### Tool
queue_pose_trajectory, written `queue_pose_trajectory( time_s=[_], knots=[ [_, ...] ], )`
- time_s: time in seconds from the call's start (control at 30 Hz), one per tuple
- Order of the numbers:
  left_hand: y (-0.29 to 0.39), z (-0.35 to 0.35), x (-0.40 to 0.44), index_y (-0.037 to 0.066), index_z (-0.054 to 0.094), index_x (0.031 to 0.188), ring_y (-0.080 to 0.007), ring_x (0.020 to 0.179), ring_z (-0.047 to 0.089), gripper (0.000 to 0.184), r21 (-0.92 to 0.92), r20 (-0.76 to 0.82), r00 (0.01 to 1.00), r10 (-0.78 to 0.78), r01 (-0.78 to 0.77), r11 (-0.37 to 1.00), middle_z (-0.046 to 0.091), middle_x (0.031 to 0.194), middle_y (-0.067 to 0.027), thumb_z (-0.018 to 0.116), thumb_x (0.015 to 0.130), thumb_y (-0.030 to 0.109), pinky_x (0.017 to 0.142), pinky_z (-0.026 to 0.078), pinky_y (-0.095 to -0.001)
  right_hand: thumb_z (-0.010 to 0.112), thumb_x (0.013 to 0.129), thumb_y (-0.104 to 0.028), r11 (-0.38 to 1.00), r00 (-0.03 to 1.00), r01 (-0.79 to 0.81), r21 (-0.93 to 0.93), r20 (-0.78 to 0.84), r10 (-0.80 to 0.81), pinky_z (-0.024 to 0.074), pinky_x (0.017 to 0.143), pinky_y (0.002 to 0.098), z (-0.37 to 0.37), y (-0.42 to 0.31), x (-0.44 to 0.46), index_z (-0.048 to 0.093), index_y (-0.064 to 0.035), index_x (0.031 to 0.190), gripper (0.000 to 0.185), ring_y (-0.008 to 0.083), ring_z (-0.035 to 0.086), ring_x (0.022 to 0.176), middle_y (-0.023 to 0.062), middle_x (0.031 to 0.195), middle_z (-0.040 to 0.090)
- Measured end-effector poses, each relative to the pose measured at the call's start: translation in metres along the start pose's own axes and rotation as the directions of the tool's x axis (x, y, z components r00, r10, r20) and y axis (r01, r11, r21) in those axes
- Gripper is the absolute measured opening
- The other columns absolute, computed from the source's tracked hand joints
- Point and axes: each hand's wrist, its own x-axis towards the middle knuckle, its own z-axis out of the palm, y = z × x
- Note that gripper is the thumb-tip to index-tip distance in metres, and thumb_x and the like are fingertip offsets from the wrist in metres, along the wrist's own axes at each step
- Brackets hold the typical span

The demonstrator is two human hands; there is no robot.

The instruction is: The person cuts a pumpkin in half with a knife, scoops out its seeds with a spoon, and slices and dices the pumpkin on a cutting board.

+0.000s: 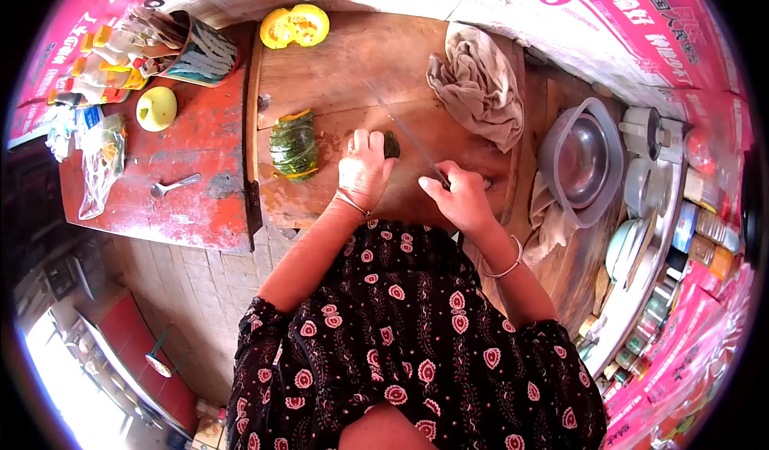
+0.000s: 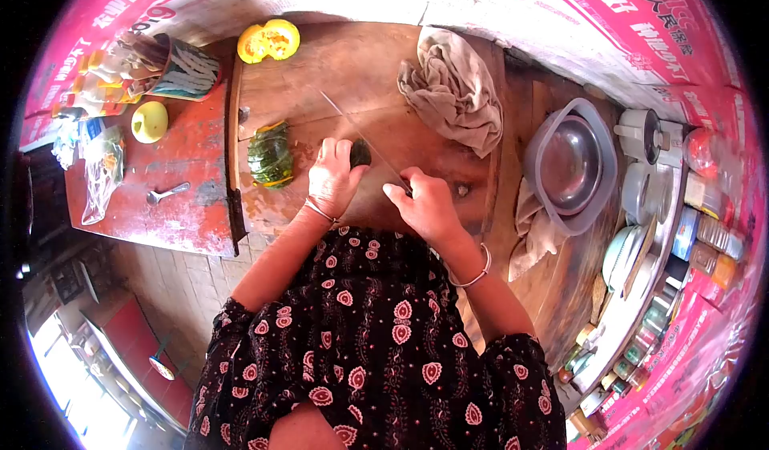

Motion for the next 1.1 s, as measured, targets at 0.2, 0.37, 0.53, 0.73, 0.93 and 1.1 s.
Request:
queue_pose_trajectory(
  time_s=[0.2,0.37,0.53,0.73,0.93,1.1],
  knots=[
    [-0.008,-0.030,0.016,0.003,0.054,0.096,-0.0358,0.077,0.056,0.025,-0.219,-0.316,0.941,-0.124,0.055,0.974,0.055,0.087,-0.0177,0.065,0.081,0.019,0.066,0.048,-0.0415,0.059,0.083,-0.021,0.985,0.995,0.105,-0.138,0.016,-0.103,0.0460,0.060,0.0470,0.007,0.004,-0.002,0.054,0.0010,0.081,0.022,0.0411,0.059,0.068,0.0236,0.070,0.058],
    [-0.008,-0.059,0.050,0.001,0.056,0.099,-0.0330,0.075,0.059,0.032,-0.386,-0.391,0.920,-0.020,-0.145,0.911,0.059,0.088,-0.0186,0.053,0.092,0.032,0.067,0.047,-0.0385,0.056,0.082,-0.017,0.965,0.994,0.101,-0.243,0.056,-0.090,0.0460,0.062,0.0504,0.011,-0.005,-0.001,0.052,-0.0004,0.076,0.018,0.0421,0.058,0.069,0.0226,0.069,0.058],
    [-0.012,-0.053,0.056,0.003,0.054,0.086,-0.0263,0.059,0.060,0.020,-0.469,-0.153,0.969,-0.192,0.100,0.878,0.060,0.067,-0.0139,0.056,0.091,0.023,0.056,0.048,-0.0342,0.054,0.082,-0.016,0.946,0.995,0.076,-0.316,0.090,-0.050,0.0465,0.063,0.0518,0.011,-0.006,0.001,0.052,-0.0007,0.079,0.016,0.0427,0.058,0.068,0.0222,0.069,0.059],
    [-0.023,-0.038,0.062,0.003,0.055,0.085,-0.0157,0.059,0.059,0.013,-0.537,-0.098,0.963,-0.249,0.160,0.828,0.062,0.066,-0.0094,0.050,0.091,0.013,0.059,0.048,-0.0283,0.054,0.086,-0.017,0.911,0.989,0.022,-0.411,0.141,0.040,0.0453,0.061,0.0514,0.017,-0.005,0.012,0.052,0.0001,0.084,0.018,0.0436,0.058,0.067,0.0253,0.065,0.057],
    [-0.018,-0.033,0.064,0.004,0.053,0.084,-0.0290,0.059,0.059,0.010,-0.474,-0.195,0.965,-0.176,0.064,0.878,0.058,0.067,-0.0156,0.054,0.089,0.013,0.055,0.047,-0.0342,0.054,0.086,-0.018,0.942,0.998,0.013,-0.336,0.063,0.009,0.0456,0.061,0.0509,0.028,0.005,0.005,0.051,0.0001,0.083,0.019,0.0434,0.058,0.066,0.0251,0.065,0.057],
    [-0.003,-0.057,0.054,0.003,0.052,0.084,-0.0318,0.058,0.058,0.010,-0.478,-0.228,0.962,-0.152,0.025,0.878,0.057,0.066,-0.0166,0.057,0.087,0.011,0.053,0.046,-0.0357,0.053,0.084,-0.016,0.964,0.993,0.029,-0.266,0.117,0.002,0.0461,0.063,0.0534,0.016,-0.007,-0.004,0.048,-0.0012,0.083,0.015,0.0437,0.059,0.068,0.0248,0.067,0.059]
  ],
)
